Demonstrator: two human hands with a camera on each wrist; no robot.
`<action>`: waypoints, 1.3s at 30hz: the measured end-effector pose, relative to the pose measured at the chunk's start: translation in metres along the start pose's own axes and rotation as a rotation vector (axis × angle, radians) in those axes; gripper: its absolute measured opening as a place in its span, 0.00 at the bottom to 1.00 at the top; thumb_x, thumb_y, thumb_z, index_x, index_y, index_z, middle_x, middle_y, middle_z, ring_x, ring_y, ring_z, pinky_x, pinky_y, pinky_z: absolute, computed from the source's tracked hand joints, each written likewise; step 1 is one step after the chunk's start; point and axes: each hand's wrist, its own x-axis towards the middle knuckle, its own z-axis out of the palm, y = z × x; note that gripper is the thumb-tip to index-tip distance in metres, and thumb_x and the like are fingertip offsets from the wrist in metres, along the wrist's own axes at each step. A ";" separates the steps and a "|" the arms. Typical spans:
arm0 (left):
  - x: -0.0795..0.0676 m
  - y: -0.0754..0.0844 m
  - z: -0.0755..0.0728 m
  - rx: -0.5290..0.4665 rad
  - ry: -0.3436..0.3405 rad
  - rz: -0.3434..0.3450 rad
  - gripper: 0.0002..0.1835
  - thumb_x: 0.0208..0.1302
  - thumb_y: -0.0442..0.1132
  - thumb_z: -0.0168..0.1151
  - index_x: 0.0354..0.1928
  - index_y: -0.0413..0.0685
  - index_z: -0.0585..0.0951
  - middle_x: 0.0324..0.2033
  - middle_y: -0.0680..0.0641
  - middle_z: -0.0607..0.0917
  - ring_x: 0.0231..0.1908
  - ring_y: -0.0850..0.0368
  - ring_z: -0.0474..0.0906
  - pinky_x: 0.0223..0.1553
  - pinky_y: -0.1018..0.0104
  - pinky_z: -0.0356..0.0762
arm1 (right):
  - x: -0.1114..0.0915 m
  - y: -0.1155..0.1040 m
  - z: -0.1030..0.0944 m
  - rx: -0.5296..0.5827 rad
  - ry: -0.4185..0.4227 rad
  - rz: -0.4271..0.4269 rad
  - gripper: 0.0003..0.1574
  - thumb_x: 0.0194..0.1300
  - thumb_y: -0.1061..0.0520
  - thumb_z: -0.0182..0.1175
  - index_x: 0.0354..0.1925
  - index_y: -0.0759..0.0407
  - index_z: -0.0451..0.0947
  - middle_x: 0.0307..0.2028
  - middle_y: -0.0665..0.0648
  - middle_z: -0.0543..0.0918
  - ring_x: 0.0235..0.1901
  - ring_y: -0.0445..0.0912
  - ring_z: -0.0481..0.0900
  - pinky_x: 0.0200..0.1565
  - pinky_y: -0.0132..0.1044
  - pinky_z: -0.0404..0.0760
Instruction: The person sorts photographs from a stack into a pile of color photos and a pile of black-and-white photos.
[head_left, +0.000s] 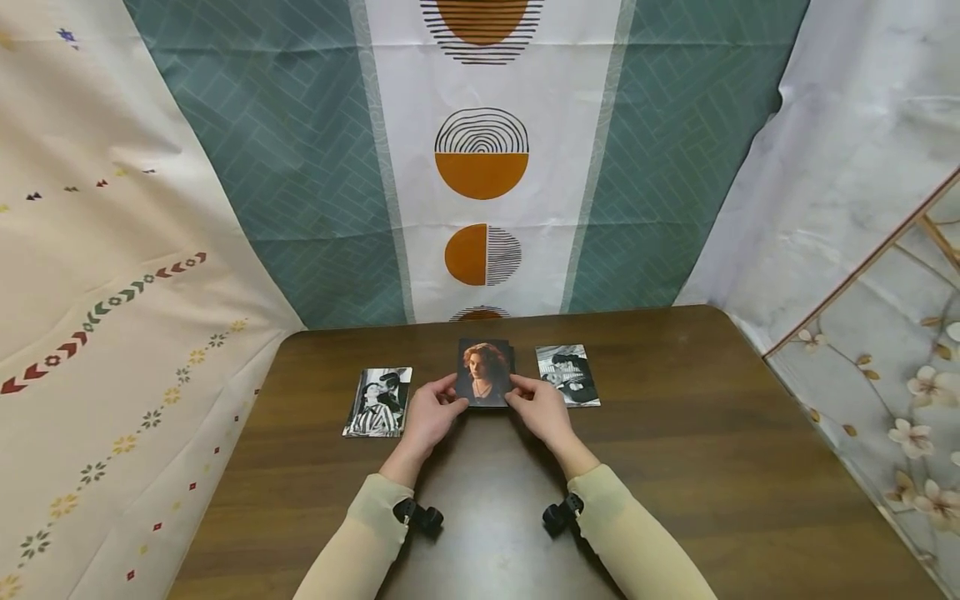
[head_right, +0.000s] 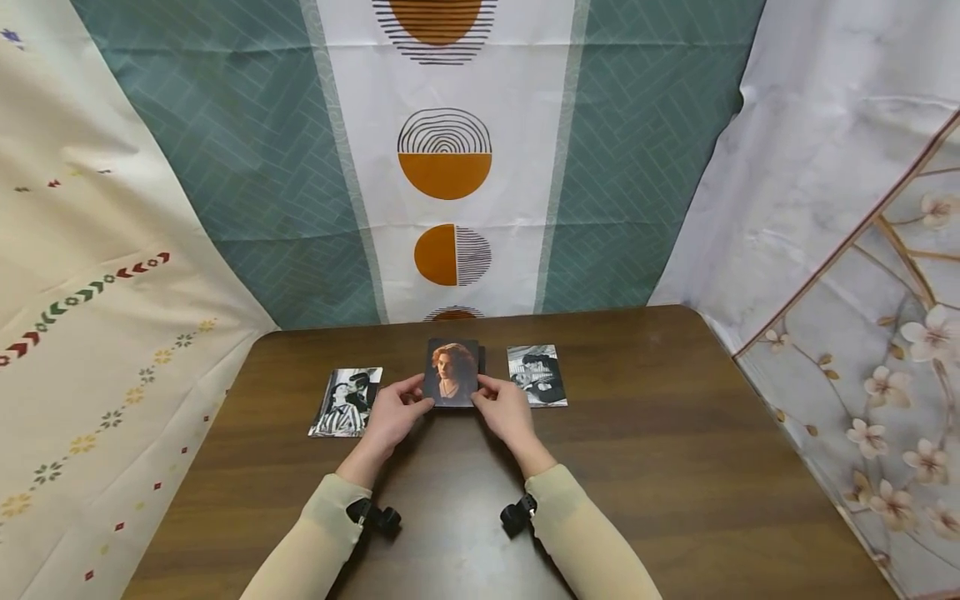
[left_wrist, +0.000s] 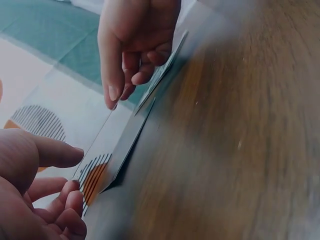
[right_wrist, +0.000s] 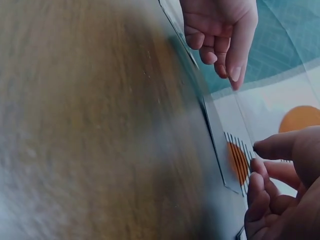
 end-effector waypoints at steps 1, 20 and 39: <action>0.000 0.000 0.001 0.013 0.008 0.003 0.29 0.61 0.32 0.76 0.66 0.35 0.83 0.41 0.43 0.83 0.34 0.56 0.73 0.36 0.64 0.71 | 0.001 -0.001 0.000 -0.003 -0.005 0.000 0.25 0.68 0.57 0.71 0.62 0.62 0.87 0.37 0.51 0.90 0.39 0.47 0.86 0.45 0.45 0.80; -0.001 0.000 0.019 0.103 -0.003 -0.045 0.40 0.59 0.35 0.78 0.73 0.33 0.75 0.60 0.33 0.74 0.42 0.49 0.73 0.43 0.58 0.73 | 0.007 -0.003 -0.004 -0.093 -0.115 0.072 0.42 0.61 0.52 0.79 0.70 0.63 0.80 0.45 0.55 0.88 0.37 0.45 0.83 0.43 0.45 0.80; 0.004 0.009 0.025 0.280 -0.020 -0.063 0.40 0.58 0.39 0.80 0.71 0.32 0.77 0.58 0.33 0.77 0.58 0.36 0.76 0.63 0.42 0.74 | 0.011 -0.005 -0.002 -0.230 -0.128 0.086 0.41 0.60 0.53 0.78 0.69 0.65 0.80 0.46 0.56 0.89 0.49 0.54 0.84 0.53 0.53 0.81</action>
